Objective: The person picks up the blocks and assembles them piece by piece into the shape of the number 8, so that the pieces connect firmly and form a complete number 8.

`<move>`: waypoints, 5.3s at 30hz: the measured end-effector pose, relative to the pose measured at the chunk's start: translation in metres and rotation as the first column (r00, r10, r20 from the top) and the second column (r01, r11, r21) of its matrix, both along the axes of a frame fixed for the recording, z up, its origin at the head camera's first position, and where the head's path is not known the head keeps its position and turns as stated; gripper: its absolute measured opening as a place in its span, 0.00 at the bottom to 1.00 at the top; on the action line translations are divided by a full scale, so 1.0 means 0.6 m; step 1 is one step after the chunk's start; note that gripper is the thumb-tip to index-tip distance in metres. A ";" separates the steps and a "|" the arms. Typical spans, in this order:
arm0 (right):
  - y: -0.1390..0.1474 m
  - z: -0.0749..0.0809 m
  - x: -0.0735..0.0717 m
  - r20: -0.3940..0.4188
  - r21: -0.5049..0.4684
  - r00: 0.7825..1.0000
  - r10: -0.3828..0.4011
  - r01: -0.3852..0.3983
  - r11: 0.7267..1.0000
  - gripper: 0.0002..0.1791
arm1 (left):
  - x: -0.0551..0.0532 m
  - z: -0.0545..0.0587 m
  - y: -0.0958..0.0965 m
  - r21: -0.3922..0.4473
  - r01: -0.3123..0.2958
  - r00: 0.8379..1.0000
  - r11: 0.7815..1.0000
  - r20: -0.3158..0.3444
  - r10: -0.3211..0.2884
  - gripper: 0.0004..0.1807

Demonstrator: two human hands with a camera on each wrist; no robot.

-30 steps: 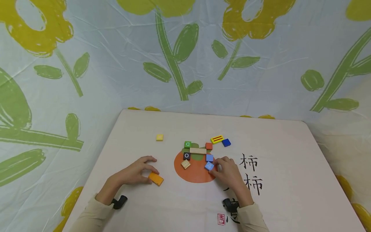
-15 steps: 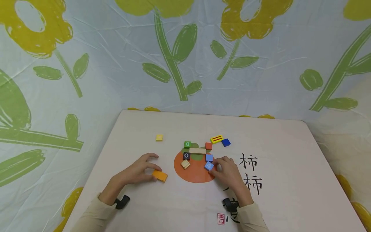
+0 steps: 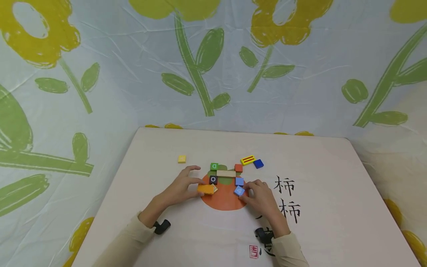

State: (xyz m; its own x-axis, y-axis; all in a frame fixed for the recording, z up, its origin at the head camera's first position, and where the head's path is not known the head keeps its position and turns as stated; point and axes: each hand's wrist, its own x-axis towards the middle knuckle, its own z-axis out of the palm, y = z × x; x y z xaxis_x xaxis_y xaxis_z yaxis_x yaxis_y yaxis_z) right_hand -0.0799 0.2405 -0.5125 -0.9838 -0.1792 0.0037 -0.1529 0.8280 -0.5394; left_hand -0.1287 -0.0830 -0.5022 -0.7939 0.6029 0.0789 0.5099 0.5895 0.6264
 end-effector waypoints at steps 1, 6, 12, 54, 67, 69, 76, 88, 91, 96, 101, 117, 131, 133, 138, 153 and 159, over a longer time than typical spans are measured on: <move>0.000 0.000 0.000 0.001 -0.001 1.000 0.000 0.000 1.000 0.13 | -0.001 0.000 0.009 -0.002 0.004 1.000 1.000 0.001 -0.004 0.16; 0.000 -0.001 -0.001 0.004 0.002 1.000 0.000 0.000 1.000 0.13 | -0.002 0.001 0.047 -0.015 0.013 0.999 1.000 0.038 -0.012 0.16; 0.001 -0.003 0.000 0.004 0.008 1.000 -0.001 0.001 1.000 0.14 | 0.004 -0.005 0.084 -0.047 0.006 1.000 0.999 0.017 -0.005 0.18; 0.002 0.005 0.000 0.007 -0.002 1.000 0.021 -0.021 1.000 0.14 | 0.030 -0.012 0.140 -0.253 -0.093 0.995 0.963 -0.043 0.085 0.18; 0.042 0.032 -0.038 -0.015 -0.108 0.998 -0.060 0.058 0.992 0.17 | 0.029 -0.010 0.141 -0.264 -0.094 0.996 0.960 -0.018 0.092 0.19; 0.053 0.031 -0.055 -0.038 -0.104 0.994 -0.101 0.096 0.990 0.17 | 0.029 -0.010 0.141 -0.266 -0.097 0.995 0.959 -0.017 0.096 0.18; 0.078 0.021 -0.106 -0.056 -0.037 0.969 -0.241 0.239 0.970 0.21 | 0.030 -0.010 0.141 -0.260 -0.099 0.995 0.961 -0.021 0.097 0.18; 0.081 0.016 -0.130 0.091 0.020 0.952 -0.291 0.290 0.957 0.27 | 0.031 -0.011 0.139 -0.250 -0.086 0.996 0.965 -0.053 0.075 0.18; 0.080 0.015 -0.130 0.083 0.016 0.954 -0.287 0.287 0.958 0.26 | 0.031 -0.011 0.139 -0.245 -0.087 0.996 0.966 -0.053 0.076 0.18; 0.080 0.012 -0.130 0.084 0.007 0.951 -0.299 0.300 0.954 0.27 | 0.032 -0.011 0.139 -0.242 -0.086 0.996 0.966 -0.053 0.075 0.17; 0.080 0.016 -0.128 0.069 -0.015 0.937 -0.341 0.343 0.939 0.27 | 0.031 -0.011 0.139 -0.240 -0.087 0.996 0.967 -0.054 0.076 0.17; 0.045 0.023 -0.169 -0.070 -0.096 0.984 -0.166 0.159 0.983 0.21 | 0.030 -0.010 0.139 -0.245 -0.091 0.996 0.965 -0.039 0.084 0.17; 0.006 0.024 -0.200 -0.095 -0.085 0.994 0.057 -0.066 0.994 0.17 | 0.031 -0.011 0.137 -0.266 -0.091 0.996 0.960 -0.043 0.083 0.18; 0.007 0.023 -0.206 -0.106 -0.060 0.989 0.102 -0.109 0.992 0.16 | 0.031 -0.011 0.137 -0.267 -0.090 0.996 0.959 -0.044 0.081 0.18; 0.014 0.018 -0.218 -0.079 0.027 0.982 0.169 -0.168 0.985 0.16 | 0.031 -0.011 0.138 -0.276 -0.090 0.995 0.957 -0.053 0.079 0.18; 0.044 0.017 -0.226 0.040 0.044 0.969 0.244 -0.245 0.968 0.17 | 0.032 -0.011 0.137 -0.287 -0.092 0.995 0.954 -0.049 0.081 0.18; 0.057 0.015 -0.229 0.045 0.050 0.964 0.262 -0.264 0.963 0.17 | 0.033 -0.009 0.137 -0.289 -0.094 0.995 0.953 -0.048 0.084 0.18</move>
State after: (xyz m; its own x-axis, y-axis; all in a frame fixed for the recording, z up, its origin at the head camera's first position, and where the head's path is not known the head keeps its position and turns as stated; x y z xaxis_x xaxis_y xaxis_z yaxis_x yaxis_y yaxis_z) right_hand -0.2176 0.2750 -0.5033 -0.9011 -0.4308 -0.0500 -0.3497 0.7900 -0.5036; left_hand -0.1089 -0.0006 -0.5075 -0.8453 0.5308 -0.0611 0.4654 0.7876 0.4038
